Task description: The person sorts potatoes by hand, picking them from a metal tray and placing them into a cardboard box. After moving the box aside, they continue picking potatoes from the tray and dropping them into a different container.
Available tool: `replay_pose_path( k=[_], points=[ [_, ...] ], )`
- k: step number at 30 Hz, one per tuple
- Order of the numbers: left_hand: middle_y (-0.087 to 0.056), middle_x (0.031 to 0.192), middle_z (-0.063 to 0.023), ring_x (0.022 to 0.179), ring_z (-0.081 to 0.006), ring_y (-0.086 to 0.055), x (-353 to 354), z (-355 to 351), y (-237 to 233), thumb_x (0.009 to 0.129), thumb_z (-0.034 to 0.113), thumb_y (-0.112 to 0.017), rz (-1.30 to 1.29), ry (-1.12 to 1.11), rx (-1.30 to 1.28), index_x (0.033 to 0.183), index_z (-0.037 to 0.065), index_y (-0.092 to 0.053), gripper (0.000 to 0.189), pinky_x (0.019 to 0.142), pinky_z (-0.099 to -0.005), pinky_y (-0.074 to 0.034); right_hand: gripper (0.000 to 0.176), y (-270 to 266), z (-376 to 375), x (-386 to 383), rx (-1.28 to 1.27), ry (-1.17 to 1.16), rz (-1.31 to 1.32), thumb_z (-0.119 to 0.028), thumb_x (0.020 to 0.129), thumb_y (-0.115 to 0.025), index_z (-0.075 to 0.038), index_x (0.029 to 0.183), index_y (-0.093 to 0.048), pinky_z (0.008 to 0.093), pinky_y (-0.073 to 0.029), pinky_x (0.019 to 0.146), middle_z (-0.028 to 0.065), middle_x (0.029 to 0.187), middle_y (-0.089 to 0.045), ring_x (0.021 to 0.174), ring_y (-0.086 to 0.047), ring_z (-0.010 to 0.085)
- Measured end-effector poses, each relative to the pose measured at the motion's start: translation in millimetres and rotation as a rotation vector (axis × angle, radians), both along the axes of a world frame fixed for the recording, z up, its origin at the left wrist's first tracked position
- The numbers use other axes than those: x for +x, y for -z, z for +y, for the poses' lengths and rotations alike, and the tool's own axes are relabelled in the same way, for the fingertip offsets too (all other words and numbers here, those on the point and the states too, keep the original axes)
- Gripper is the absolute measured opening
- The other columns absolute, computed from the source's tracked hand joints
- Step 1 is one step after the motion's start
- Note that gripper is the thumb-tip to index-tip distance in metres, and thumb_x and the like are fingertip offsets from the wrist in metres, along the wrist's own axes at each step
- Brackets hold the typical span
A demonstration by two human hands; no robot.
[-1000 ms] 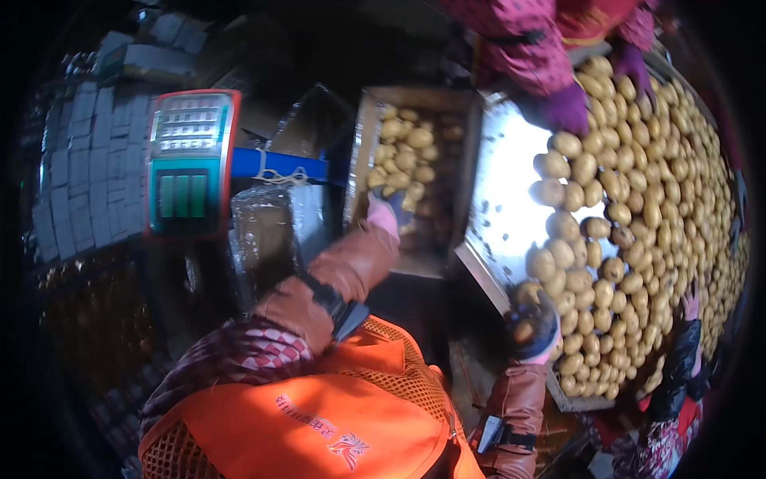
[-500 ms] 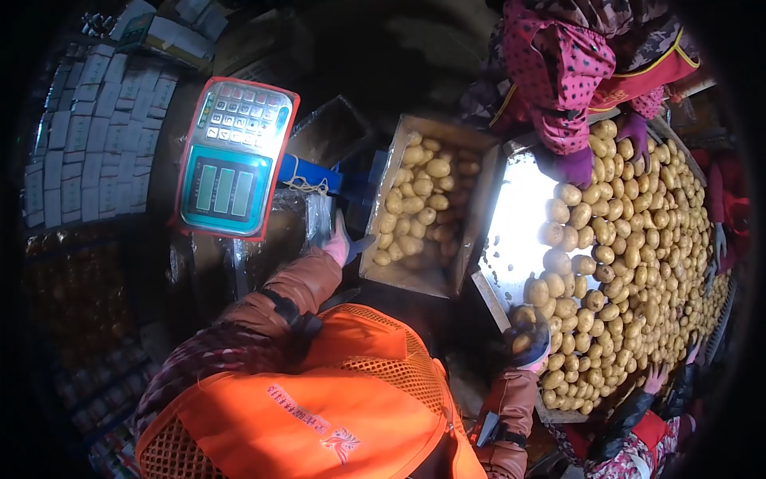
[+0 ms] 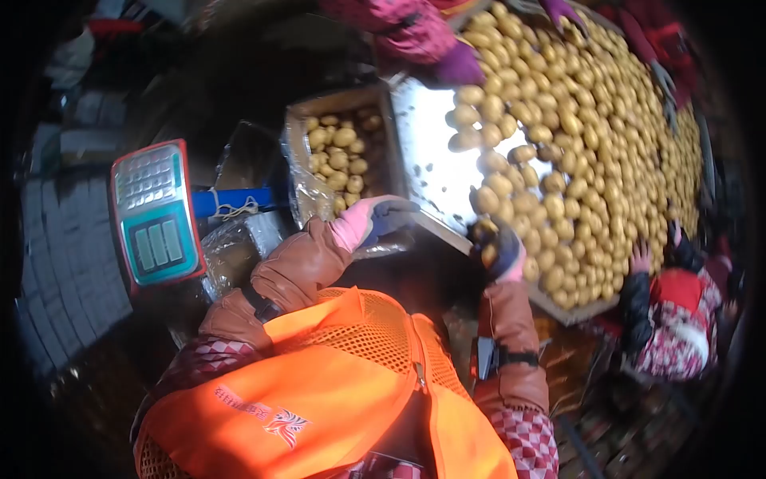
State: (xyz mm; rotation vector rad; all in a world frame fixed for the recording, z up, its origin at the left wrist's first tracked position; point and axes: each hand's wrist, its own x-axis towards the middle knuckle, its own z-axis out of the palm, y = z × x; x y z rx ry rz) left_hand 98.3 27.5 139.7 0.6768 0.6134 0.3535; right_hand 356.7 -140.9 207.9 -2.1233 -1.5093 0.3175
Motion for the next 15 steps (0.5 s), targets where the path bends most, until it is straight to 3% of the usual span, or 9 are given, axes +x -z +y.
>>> replay_pose_path(
  k=[1, 2, 4, 6, 7, 8, 10, 14, 15],
  points=[
    [-0.066, 0.117, -0.012, 0.107, -0.0292, -0.066, 7, -12, 0, 0.092, 0.025, -0.068, -0.025, 0.115, 0.187, 0.127, 0.006, -0.062, 0.04, 0.095, -0.0409, -0.052, 0.038, -9, 6, -9, 0.09, 0.041, 0.052, -0.01, 0.078, -0.07, 0.0, 0.115, -0.066, 0.035, -0.057, 0.072, 0.0114, 0.093, -0.07, 0.079, -0.069, 0.0254],
    [-0.066, 0.117, -0.012, 0.107, -0.0292, -0.066, 6, -16, -9, 0.092, 0.025, -0.068, -0.03, 0.135, 0.196, 0.127, 0.006, -0.062, 0.04, 0.095, -0.0409, -0.052, 0.034, -15, 8, -17, 0.1, 0.234, 0.479, -0.007, 0.081, -0.066, 0.002, 0.114, -0.066, 0.0346, -0.056, 0.066, 0.0125, 0.092, -0.069, 0.074, -0.067, 0.0248],
    [-0.064, 0.124, -0.0136, 0.111, -0.0271, -0.064, -3, -19, -31, 0.084, 0.018, -0.079, 0.589, 0.371, 1.161, 0.132, 0.009, -0.058, 0.053, 0.098, -0.0364, -0.05, 0.03, -13, 17, -17, 0.147, 0.436, 0.91, -0.004, 0.085, -0.062, 0.004, 0.113, -0.066, 0.0342, -0.055, 0.06, 0.0136, 0.09, -0.068, 0.069, -0.065, 0.0243],
    [-0.063, 0.12, -0.0132, 0.106, -0.0252, -0.065, 1, -46, -2, 0.08, 0.017, -0.084, 0.457, 0.145, 1.109, 0.134, 0.012, -0.056, 0.061, 0.093, -0.0346, -0.052, 0.027, -11, 16, -15, 0.173, 0.656, 1.402, -0.004, 0.089, -0.058, 0.006, 0.113, -0.065, 0.0324, -0.052, 0.053, 0.0154, 0.089, -0.066, 0.063, -0.061, 0.0219],
    [-0.064, 0.117, -0.0126, 0.104, -0.0248, -0.065, 7, -49, 0, 0.078, 0.016, -0.086, 0.411, 0.043, 1.091, 0.132, 0.011, -0.058, 0.061, 0.091, -0.034, -0.053, 0.026, -17, 15, -17, 0.162, 0.693, 1.404, -0.007, 0.092, -0.056, 0.005, 0.113, -0.065, 0.0306, -0.051, 0.053, 0.015, 0.088, -0.065, 0.062, -0.059, 0.0199],
    [-0.065, 0.115, -0.0123, 0.102, -0.0246, -0.066, 11, -48, 6, 0.078, 0.015, -0.085, 0.41, 0.001, 1.123, 0.129, 0.01, -0.059, 0.057, 0.089, -0.0344, -0.053, 0.026, -15, 14, -14, 0.157, 0.542, 1.235, -0.01, 0.093, -0.056, 0.005, 0.113, -0.065, 0.0307, -0.051, 0.053, 0.0147, 0.087, -0.065, 0.062, -0.058, 0.0198],
    [-0.066, 0.107, -0.0113, 0.097, -0.0246, -0.067, 7, -48, 17, 0.079, 0.011, -0.084, 0.349, -0.087, 1.217, 0.12, 0.007, -0.061, 0.048, 0.086, -0.0343, -0.054, 0.029, -11, 10, -12, 0.127, 0.61, 1.298, -0.019, 0.097, -0.057, 0.003, 0.114, -0.064, 0.0308, -0.05, 0.054, 0.0139, 0.086, -0.063, 0.062, -0.057, 0.02],
    [-0.064, 0.105, -0.0144, 0.092, -0.0269, -0.067, -18, -49, 31, 0.077, 0.022, -0.086, 0.417, -0.008, 1.203, 0.122, 0.005, -0.058, 0.056, 0.082, -0.0376, -0.055, 0.033, 3, 3, -9, 0.228, 0.67, 1.408, -0.026, 0.1, -0.055, 0.002, 0.116, -0.064, 0.0301, -0.05, 0.055, 0.0138, 0.086, -0.064, 0.064, -0.06, 0.0204],
    [-0.064, 0.109, -0.0144, 0.094, -0.0276, -0.067, -23, -51, 17, 0.078, 0.029, -0.083, 0.564, 0.24, 1.481, 0.126, 0.008, -0.058, 0.057, 0.081, -0.0381, -0.055, 0.03, 3, 5, -10, 0.204, 0.662, 1.409, -0.023, 0.099, -0.056, 0.001, 0.114, -0.066, 0.0307, -0.051, 0.054, 0.0139, 0.085, -0.065, 0.065, -0.062, 0.0204]
  ],
)
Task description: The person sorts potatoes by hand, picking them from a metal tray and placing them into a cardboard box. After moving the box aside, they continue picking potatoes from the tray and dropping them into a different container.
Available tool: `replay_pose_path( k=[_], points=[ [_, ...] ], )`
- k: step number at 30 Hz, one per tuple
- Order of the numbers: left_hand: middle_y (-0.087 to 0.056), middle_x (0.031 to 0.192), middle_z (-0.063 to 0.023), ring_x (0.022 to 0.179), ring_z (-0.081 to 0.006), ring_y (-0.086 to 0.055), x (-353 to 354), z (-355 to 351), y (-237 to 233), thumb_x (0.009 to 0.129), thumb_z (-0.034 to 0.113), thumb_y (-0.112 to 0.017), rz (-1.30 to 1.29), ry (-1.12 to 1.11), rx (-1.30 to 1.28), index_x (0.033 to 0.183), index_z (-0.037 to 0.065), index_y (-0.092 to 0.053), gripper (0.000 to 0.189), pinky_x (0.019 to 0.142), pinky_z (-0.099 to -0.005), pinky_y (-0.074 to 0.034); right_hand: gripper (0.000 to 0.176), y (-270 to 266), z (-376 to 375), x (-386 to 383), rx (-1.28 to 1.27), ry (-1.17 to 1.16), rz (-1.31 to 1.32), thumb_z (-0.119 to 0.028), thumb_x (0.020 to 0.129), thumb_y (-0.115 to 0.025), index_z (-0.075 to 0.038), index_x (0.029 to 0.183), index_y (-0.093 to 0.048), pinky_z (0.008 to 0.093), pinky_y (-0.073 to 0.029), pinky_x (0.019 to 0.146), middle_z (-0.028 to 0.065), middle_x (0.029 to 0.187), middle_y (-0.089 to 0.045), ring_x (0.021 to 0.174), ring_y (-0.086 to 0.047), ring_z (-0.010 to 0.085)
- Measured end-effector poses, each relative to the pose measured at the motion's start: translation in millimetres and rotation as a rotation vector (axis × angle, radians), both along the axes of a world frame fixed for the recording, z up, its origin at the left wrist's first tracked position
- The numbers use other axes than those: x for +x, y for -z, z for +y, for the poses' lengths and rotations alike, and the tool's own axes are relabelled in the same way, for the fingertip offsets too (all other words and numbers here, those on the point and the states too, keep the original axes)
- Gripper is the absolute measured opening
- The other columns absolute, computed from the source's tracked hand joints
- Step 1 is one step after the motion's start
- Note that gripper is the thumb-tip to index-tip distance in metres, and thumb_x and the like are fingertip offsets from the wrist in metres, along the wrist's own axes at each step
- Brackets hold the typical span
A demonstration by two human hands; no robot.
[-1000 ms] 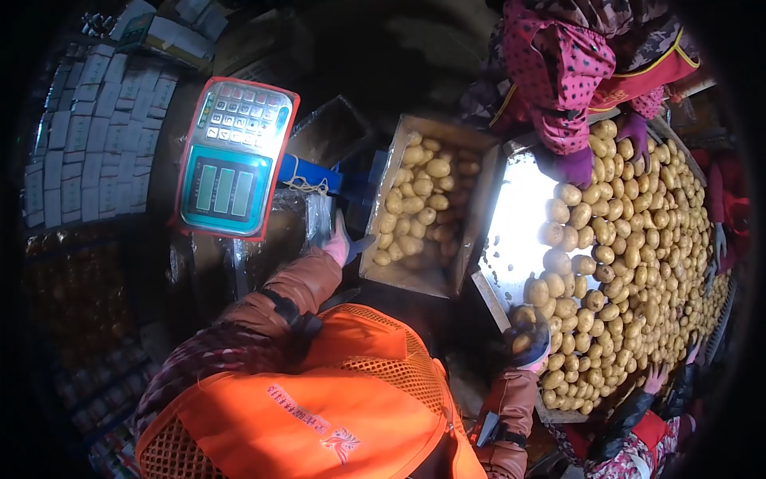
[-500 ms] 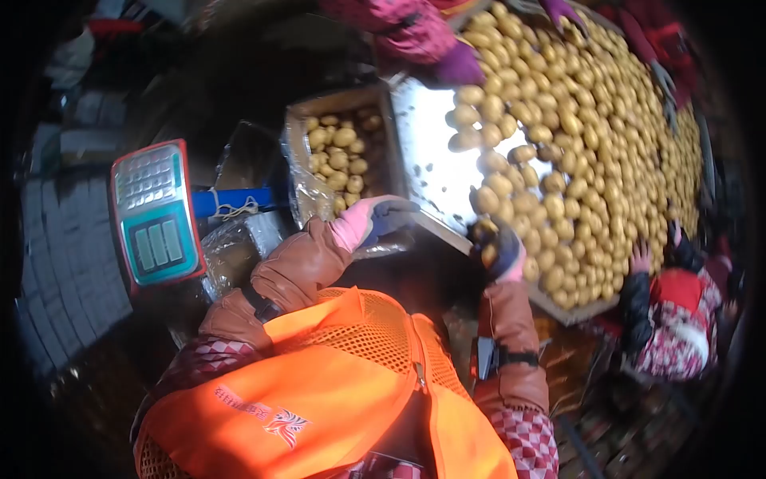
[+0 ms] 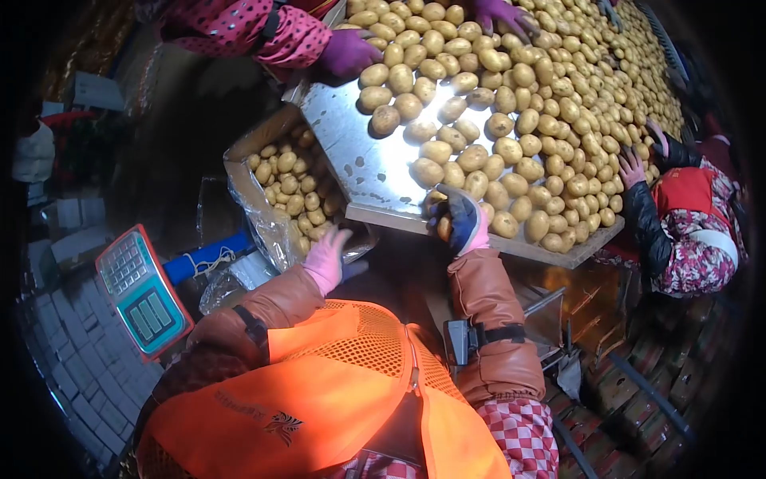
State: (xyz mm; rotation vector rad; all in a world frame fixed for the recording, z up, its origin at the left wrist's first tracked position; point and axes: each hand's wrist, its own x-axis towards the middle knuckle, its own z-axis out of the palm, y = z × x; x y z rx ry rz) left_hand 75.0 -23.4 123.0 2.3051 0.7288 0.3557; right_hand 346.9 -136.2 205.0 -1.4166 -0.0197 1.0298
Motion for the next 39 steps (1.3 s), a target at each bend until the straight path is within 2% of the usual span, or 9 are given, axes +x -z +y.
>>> replay_pose_path(
  k=[4, 6, 8, 18, 20, 21, 24, 31, 39],
  points=[
    [-0.063, 0.103, -0.0174, 0.087, -0.0359, -0.065, 11, 1, 27, 0.081, 0.039, -0.075, 0.555, 0.476, 0.175, 0.14, 0.019, -0.049, 0.067, 0.076, -0.0457, -0.055, 0.021, -4, 0, 1, -0.031, -0.376, -0.874, -0.016, 0.094, -0.055, -0.002, 0.102, -0.068, 0.0274, -0.05, 0.055, 0.0089, 0.08, -0.066, 0.062, -0.061, 0.0143],
    [-0.064, 0.107, -0.0177, 0.091, -0.0371, -0.066, 23, 3, 69, 0.085, 0.026, -0.068, 0.669, 0.571, 0.046, 0.142, 0.024, -0.049, 0.06, 0.076, -0.0476, -0.054, 0.025, -5, 9, 8, -0.096, -0.025, 0.171, -0.02, 0.095, -0.053, 0.0, 0.099, -0.067, 0.0265, -0.049, 0.054, 0.0083, 0.078, -0.064, 0.062, -0.06, 0.0139],
    [-0.068, 0.105, -0.0188, 0.099, -0.036, -0.067, 26, 17, 62, 0.084, 0.011, -0.06, 0.596, 0.634, -0.104, 0.139, 0.022, -0.053, 0.056, 0.083, -0.0492, -0.054, 0.032, 2, -2, 9, 0.0, -0.132, 0.056, -0.028, 0.101, -0.053, 0.001, 0.109, -0.064, 0.0281, -0.046, 0.052, 0.008, 0.076, -0.062, 0.06, -0.057, 0.0153],
    [-0.064, 0.126, -0.0164, 0.118, -0.0267, -0.06, -119, 156, 84, 0.096, 0.005, -0.057, -0.783, -1.301, -0.555, 0.136, 0.005, -0.057, 0.04, 0.102, -0.0382, -0.047, 0.028, 14, -4, 14, 0.089, -0.14, 0.069, -0.027, 0.1, -0.057, -0.002, 0.108, -0.066, 0.0316, -0.048, 0.052, 0.009, 0.077, -0.062, 0.061, -0.058, 0.0174],
    [-0.062, 0.13, -0.017, 0.119, -0.0289, -0.06, -115, 170, 60, 0.094, 0.012, -0.06, -0.015, -1.358, -0.249, 0.136, 0.007, -0.057, 0.043, 0.102, -0.0393, -0.047, 0.029, 4, -4, 11, 0.083, -0.092, 0.04, -0.028, 0.1, -0.057, -0.002, 0.105, -0.066, 0.0311, -0.047, 0.051, 0.008, 0.076, -0.062, 0.06, -0.057, 0.0167],
    [-0.061, 0.134, -0.0176, 0.119, -0.0312, -0.06, -107, 178, 52, 0.092, 0.018, -0.064, 0.746, -1.272, 0.071, 0.137, 0.01, -0.058, 0.046, 0.102, -0.0405, -0.046, 0.028, 5, -3, 12, 0.031, -0.112, 0.068, -0.028, 0.1, -0.057, -0.002, 0.103, -0.066, 0.0305, -0.047, 0.051, 0.0072, 0.075, -0.061, 0.06, -0.057, 0.0165],
    [-0.066, 0.128, -0.0186, 0.116, -0.0335, -0.063, -105, 212, 64, 0.089, 0.021, -0.068, 0.775, -0.664, -0.202, 0.13, 0.006, -0.063, 0.044, 0.098, -0.0401, -0.047, 0.028, 2, -4, 9, 0.096, -0.064, 0.055, -0.028, 0.1, -0.056, -0.002, 0.102, -0.066, 0.03, -0.046, 0.052, 0.0072, 0.075, -0.061, 0.06, -0.056, 0.0163],
    [-0.07, 0.12, -0.0183, 0.109, -0.0319, -0.066, -54, 141, 3, 0.089, 0.011, -0.064, 0.223, -1.044, -0.471, 0.126, 0.006, -0.067, 0.038, 0.096, -0.0372, -0.049, 0.026, 5, 4, 13, 0.105, 0.002, 0.168, -0.026, 0.1, -0.057, -0.002, 0.1, -0.066, 0.0294, -0.043, 0.051, 0.0077, 0.075, -0.062, 0.06, -0.056, 0.0155],
    [-0.066, 0.123, -0.0128, 0.109, -0.0194, -0.063, -27, 86, -46, 0.096, 0.006, -0.064, 0.056, -0.377, -0.204, 0.136, 0.002, -0.059, 0.041, 0.096, -0.0304, -0.05, 0.049, -16, -6, 27, 0.231, 0.292, 0.307, -0.042, 0.099, -0.057, -0.002, 0.128, -0.051, 0.0358, -0.049, 0.057, 0.0152, 0.094, -0.058, 0.072, -0.061, 0.0239]
  ],
)
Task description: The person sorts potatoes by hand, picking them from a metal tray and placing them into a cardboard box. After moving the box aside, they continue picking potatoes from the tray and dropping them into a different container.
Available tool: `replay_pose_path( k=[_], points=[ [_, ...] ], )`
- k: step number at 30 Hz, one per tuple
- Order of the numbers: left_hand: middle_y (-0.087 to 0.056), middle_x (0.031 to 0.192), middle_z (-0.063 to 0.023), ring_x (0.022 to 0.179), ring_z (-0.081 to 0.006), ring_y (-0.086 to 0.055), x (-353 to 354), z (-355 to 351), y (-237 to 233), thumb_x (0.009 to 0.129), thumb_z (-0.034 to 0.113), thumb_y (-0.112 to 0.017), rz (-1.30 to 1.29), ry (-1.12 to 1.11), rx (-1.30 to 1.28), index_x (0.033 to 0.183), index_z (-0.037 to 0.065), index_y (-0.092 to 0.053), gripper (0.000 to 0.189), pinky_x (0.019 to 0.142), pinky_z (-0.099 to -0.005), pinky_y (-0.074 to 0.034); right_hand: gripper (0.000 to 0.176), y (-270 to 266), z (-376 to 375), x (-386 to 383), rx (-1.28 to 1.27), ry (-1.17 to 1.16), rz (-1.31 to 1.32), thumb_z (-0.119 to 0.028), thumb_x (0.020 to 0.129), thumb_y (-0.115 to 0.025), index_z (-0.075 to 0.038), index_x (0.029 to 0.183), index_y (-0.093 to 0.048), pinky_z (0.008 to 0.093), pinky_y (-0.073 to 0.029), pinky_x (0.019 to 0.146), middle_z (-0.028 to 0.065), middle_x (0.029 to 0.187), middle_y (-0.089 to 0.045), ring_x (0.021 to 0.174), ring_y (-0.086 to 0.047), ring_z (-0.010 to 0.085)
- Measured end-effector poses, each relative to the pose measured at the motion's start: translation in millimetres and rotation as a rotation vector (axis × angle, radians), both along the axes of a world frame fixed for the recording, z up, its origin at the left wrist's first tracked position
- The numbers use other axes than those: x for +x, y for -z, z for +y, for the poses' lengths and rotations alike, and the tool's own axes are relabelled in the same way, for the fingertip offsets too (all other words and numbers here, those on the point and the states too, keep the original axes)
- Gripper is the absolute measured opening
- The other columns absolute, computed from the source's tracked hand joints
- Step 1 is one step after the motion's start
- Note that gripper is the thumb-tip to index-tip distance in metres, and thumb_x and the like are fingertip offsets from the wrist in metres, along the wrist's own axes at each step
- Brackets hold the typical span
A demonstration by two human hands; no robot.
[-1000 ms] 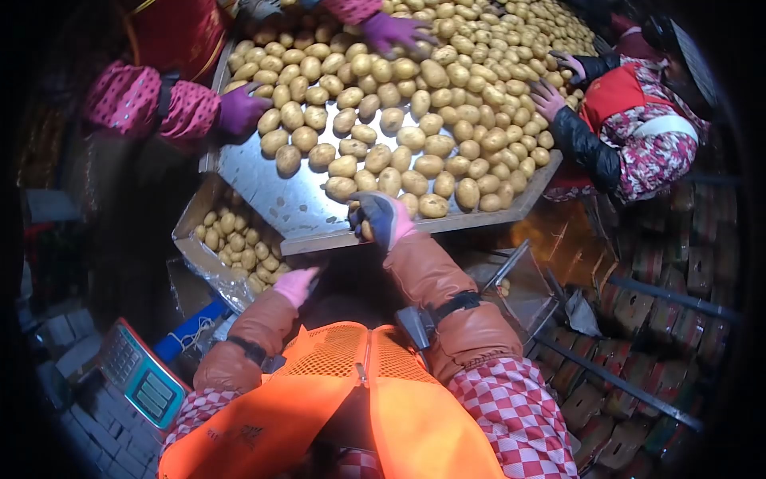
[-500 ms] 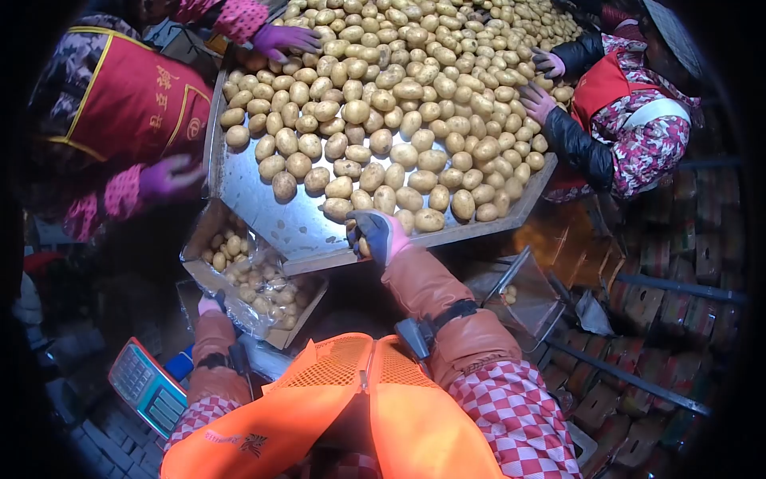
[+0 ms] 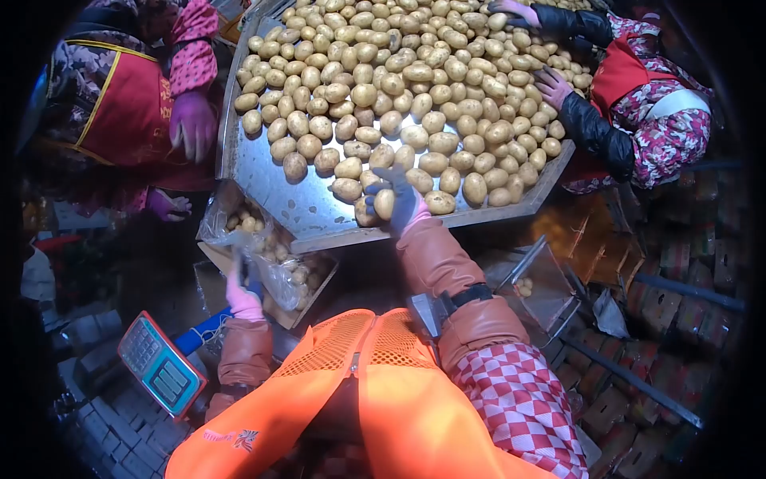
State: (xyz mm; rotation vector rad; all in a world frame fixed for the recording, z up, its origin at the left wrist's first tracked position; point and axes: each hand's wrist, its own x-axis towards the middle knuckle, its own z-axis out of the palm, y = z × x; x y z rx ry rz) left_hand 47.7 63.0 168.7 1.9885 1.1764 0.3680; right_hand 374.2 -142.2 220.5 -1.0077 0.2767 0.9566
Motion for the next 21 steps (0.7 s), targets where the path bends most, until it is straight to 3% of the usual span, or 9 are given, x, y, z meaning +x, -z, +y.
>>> replay_pose_path(
  k=[2, 5, 7, 10, 13, 15, 19, 20, 21],
  points=[
    [-0.062, 0.132, -0.0144, 0.119, -0.021, -0.06, -3, 8, 6, 0.097, 0.01, -0.064, -0.223, -0.181, 0.044, 0.139, 0.002, -0.056, 0.043, 0.1, -0.0305, -0.048, 0.05, 5, -11, 9, 0.066, 0.005, 0.066, -0.041, 0.099, -0.057, -0.004, 0.132, -0.049, 0.0355, -0.054, 0.068, 0.0154, 0.113, -0.057, 0.09, -0.063, 0.0251],
    [-0.063, 0.129, -0.0143, 0.118, -0.0215, -0.061, 30, -13, -18, 0.097, 0.008, -0.064, -0.278, -0.155, 0.13, 0.138, 0.003, -0.057, 0.043, 0.101, -0.0312, -0.047, 0.05, 25, -32, 17, 0.265, -0.015, -0.01, -0.033, 0.098, -0.06, -0.005, 0.138, -0.047, 0.0377, -0.056, 0.083, 0.0136, 0.132, -0.05, 0.113, -0.058, 0.027],
    [-0.067, 0.123, -0.0146, 0.115, -0.0241, -0.063, 71, -41, -44, 0.092, 0.004, -0.068, -0.232, 0.085, 0.243, 0.128, 0.002, -0.065, 0.036, 0.102, -0.0357, -0.047, 0.052, 23, -51, 25, 0.452, -0.048, 0.034, -0.024, 0.096, -0.061, -0.006, 0.143, -0.046, 0.041, -0.056, 0.093, 0.012, 0.142, -0.044, 0.124, -0.054, 0.0285],
    [-0.068, 0.117, -0.0164, 0.111, -0.0318, -0.065, 134, -73, -46, 0.089, 0.007, -0.07, -0.172, 0.333, 0.442, 0.121, 0.004, -0.068, 0.032, 0.099, -0.0401, -0.049, 0.066, 6, -74, 38, 0.536, -0.083, 0.214, -0.007, 0.089, -0.06, -0.007, 0.151, -0.037, 0.0437, -0.053, 0.099, 0.0115, 0.14, -0.045, 0.123, -0.055, 0.0305],
    [-0.069, 0.115, -0.0162, 0.11, -0.0362, -0.064, 193, -99, -56, 0.09, 0.012, -0.067, -0.236, 0.545, 0.406, 0.12, 0.008, -0.068, 0.03, 0.097, -0.044, -0.05, 0.073, 4, -107, 55, 0.485, -0.204, 0.021, -0.009, 0.082, -0.066, -0.008, 0.15, -0.04, 0.0431, -0.053, 0.098, 0.0114, 0.14, -0.045, 0.12, -0.057, 0.0304],
    [-0.07, 0.112, -0.0149, 0.106, -0.0316, -0.066, 214, -107, -51, 0.093, 0.015, -0.069, -0.155, 0.607, 0.379, 0.12, 0.008, -0.069, 0.028, 0.095, -0.0387, -0.051, 0.075, 9, -133, 69, 0.457, -0.291, -0.019, -0.016, 0.08, -0.069, -0.011, 0.149, -0.042, 0.0426, -0.055, 0.096, 0.0092, 0.135, -0.053, 0.116, -0.061, 0.0264],
    [-0.071, 0.11, -0.0152, 0.104, -0.0319, -0.067, 241, -121, -53, 0.095, 0.021, -0.067, -0.073, 0.525, 0.291, 0.119, 0.008, -0.069, 0.028, 0.093, -0.0385, -0.052, 0.056, 32, -204, 74, 0.516, 0.003, 0.249, -0.024, 0.088, -0.069, -0.012, 0.14, -0.052, 0.0326, -0.057, 0.075, 0.0152, 0.124, -0.059, 0.103, -0.064, 0.0272],
    [-0.071, 0.11, -0.0157, 0.103, -0.0321, -0.068, 248, -125, -56, 0.095, 0.022, -0.067, -0.066, 0.547, 0.278, 0.118, 0.007, -0.069, 0.028, 0.092, -0.0386, -0.052, 0.048, 24, -215, 75, 0.252, 0.107, 0.289, -0.029, 0.093, -0.066, -0.011, 0.136, -0.056, 0.0286, -0.053, 0.06, 0.0167, 0.118, -0.062, 0.092, -0.064, 0.0274],
    [-0.071, 0.11, -0.0161, 0.102, -0.0323, -0.068, 257, -131, -64, 0.095, 0.023, -0.067, -0.058, 0.57, 0.263, 0.118, 0.006, -0.07, 0.029, 0.091, -0.0387, -0.052, 0.048, 23, -229, 75, 0.256, 0.104, 0.295, -0.029, 0.093, -0.066, -0.011, 0.136, -0.056, 0.0286, -0.053, 0.06, 0.0167, 0.118, -0.062, 0.092, -0.064, 0.0274]
  ],
)
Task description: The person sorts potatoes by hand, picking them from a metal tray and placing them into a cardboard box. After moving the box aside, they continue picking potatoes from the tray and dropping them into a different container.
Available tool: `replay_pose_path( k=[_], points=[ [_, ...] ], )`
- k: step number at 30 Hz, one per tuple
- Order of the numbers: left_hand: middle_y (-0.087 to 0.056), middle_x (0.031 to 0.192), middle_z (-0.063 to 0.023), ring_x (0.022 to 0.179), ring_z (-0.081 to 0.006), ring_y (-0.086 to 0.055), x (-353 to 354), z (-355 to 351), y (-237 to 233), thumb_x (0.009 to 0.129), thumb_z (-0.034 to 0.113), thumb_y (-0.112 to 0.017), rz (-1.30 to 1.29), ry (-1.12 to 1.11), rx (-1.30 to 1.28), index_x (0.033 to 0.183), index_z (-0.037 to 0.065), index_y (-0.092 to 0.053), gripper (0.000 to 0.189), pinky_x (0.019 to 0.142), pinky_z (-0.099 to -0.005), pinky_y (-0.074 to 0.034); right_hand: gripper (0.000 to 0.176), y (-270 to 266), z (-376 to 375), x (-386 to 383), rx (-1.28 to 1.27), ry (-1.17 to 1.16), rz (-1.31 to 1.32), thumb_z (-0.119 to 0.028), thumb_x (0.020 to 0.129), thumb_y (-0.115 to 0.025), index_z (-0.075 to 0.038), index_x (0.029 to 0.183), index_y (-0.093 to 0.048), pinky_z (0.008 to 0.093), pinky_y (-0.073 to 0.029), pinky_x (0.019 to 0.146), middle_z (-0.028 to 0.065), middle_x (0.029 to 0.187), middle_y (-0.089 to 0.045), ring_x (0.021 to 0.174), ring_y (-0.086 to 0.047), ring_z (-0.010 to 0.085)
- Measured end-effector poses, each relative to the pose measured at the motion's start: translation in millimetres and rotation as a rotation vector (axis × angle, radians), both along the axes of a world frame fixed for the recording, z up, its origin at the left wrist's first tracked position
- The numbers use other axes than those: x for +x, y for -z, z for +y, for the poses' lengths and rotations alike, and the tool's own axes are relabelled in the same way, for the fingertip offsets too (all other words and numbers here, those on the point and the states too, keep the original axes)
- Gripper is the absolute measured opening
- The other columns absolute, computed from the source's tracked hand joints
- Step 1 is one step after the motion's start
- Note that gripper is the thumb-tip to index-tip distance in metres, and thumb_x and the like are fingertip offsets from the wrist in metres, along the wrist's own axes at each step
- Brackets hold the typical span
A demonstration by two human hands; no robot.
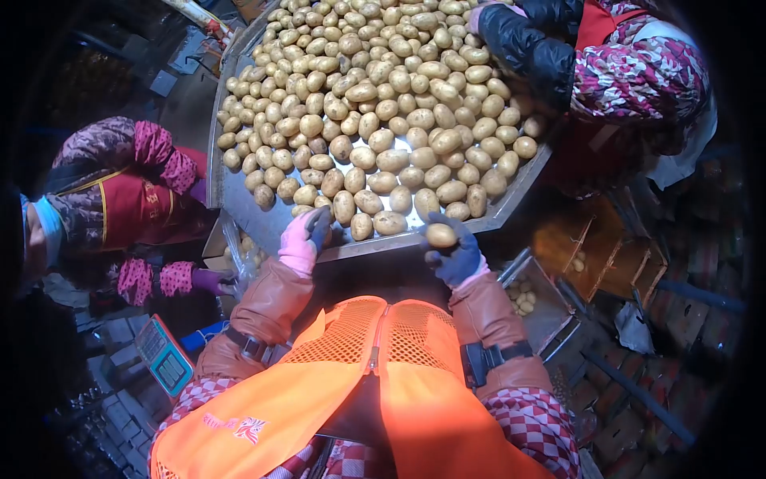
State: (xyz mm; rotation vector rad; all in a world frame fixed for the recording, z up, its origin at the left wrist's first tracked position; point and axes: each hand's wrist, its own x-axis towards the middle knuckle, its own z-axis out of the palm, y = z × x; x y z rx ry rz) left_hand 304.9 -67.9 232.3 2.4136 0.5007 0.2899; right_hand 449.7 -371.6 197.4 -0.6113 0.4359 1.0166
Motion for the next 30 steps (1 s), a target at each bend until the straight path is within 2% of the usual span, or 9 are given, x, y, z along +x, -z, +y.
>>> replay_pose_path(
  k=[2, 8, 9, 10, 13, 16, 19, 24, 30],
  points=[
    [-0.07, 0.111, -0.0162, 0.102, -0.0323, -0.068, 20, -13, -6, 0.095, 0.023, -0.067, -0.023, 0.041, 0.039, 0.118, 0.007, -0.07, 0.028, 0.09, -0.0387, -0.052, 0.042, 2, -32, 0, 0.182, 0.021, 0.033, -0.038, 0.101, -0.055, -0.01, 0.133, -0.057, 0.0272, -0.049, 0.055, 0.0138, 0.111, -0.064, 0.085, -0.063, 0.023],
    [-0.07, 0.114, -0.0171, 0.107, -0.0326, -0.066, 27, -1, 11, 0.093, 0.026, -0.069, 0.066, -0.098, 0.013, 0.12, 0.009, -0.069, 0.032, 0.093, -0.0378, -0.052, 0.026, -31, -159, 1, -0.705, -0.042, -0.239, -0.023, 0.096, -0.06, -0.006, 0.115, -0.064, 0.0318, -0.053, 0.059, 0.0092, 0.092, -0.066, 0.071, -0.063, 0.0208],
    [-0.062, 0.13, -0.0194, 0.121, -0.0369, -0.059, 28, -2, 2, 0.09, 0.031, -0.071, 0.162, -0.094, -0.066, 0.126, 0.012, -0.067, 0.041, 0.101, -0.0434, -0.047, 0.028, 22, -226, 13, -0.665, -0.311, -0.324, -0.027, 0.095, -0.062, -0.006, 0.113, -0.065, 0.0355, -0.055, 0.062, 0.0085, 0.089, -0.065, 0.073, -0.064, 0.0218],
    [-0.062, 0.13, -0.0194, 0.121, -0.0369, -0.059, 27, -5, 5, 0.09, 0.031, -0.071, 0.164, -0.088, -0.071, 0.126, 0.012, -0.067, 0.041, 0.101, -0.0434, -0.047, 0.029, 129, -314, 21, 0.136, -0.136, -0.045, -0.028, 0.095, -0.061, -0.004, 0.112, -0.065, 0.0383, -0.056, 0.069, 0.0095, 0.092, -0.066, 0.078, -0.065, 0.0229],
    [-0.04, 0.153, -0.0213, 0.141, -0.0459, -0.036, 24, -25, 17, 0.087, 0.04, -0.071, 0.323, 0.234, 0.187, 0.134, 0.024, -0.062, 0.051, 0.114, -0.0542, -0.033, 0.027, 9, -203, 8, -1.153, 0.096, -0.794, -0.017, 0.099, -0.058, 0.001, 0.117, -0.065, 0.036, -0.055, 0.076, 0.0125, 0.103, -0.067, 0.084, -0.065, 0.021],
    [-0.052, 0.144, -0.0155, 0.14, -0.0428, -0.039, 24, -32, -14, 0.089, 0.037, -0.069, 0.452, 0.395, 0.166, 0.133, 0.023, -0.063, 0.047, 0.112, -0.0516, -0.036, 0.027, -34, -62, 16, -0.67, 0.234, -0.454, -0.003, 0.094, -0.062, -0.001, 0.12, -0.067, 0.0273, -0.053, 0.075, 0.01, 0.109, -0.068, 0.084, -0.063, 0.0174],
    [-0.06, 0.134, -0.0126, 0.131, -0.0393, -0.048, 4, -6, 11, 0.091, 0.033, -0.068, 0.226, 0.36, 0.0, 0.13, 0.019, -0.064, 0.042, 0.107, -0.0497, -0.04, 0.029, -22, 37, 21, -0.906, -0.403, -1.498, -0.007, 0.094, -0.064, 0.0, 0.121, -0.067, 0.0313, -0.051, 0.096, 0.0147, 0.117, -0.07, 0.108, -0.068, 0.0218],
    [-0.067, 0.119, -0.0135, 0.114, -0.0349, -0.06, -42, 35, 34, 0.091, 0.025, -0.067, -0.011, 0.002, 0.16, 0.121, 0.011, -0.068, 0.032, 0.1, -0.0458, -0.046, 0.034, -30, 151, 31, -1.503, -1.257, -1.523, -0.024, 0.096, -0.055, -0.007, 0.125, -0.058, 0.0479, -0.052, 0.09, 0.019, 0.11, -0.07, 0.108, -0.066, 0.0369],
    [-0.068, 0.114, -0.0187, 0.108, -0.0383, -0.063, -80, 60, 59, 0.093, 0.026, -0.066, 0.142, -0.37, 0.032, 0.12, 0.005, -0.065, 0.034, 0.095, -0.0444, -0.049, 0.036, -27, 153, 48, -1.448, -1.221, -1.502, -0.023, 0.095, -0.054, -0.005, 0.126, -0.057, 0.0485, -0.052, 0.09, 0.0245, 0.114, -0.068, 0.112, -0.063, 0.0401]
  ],
)
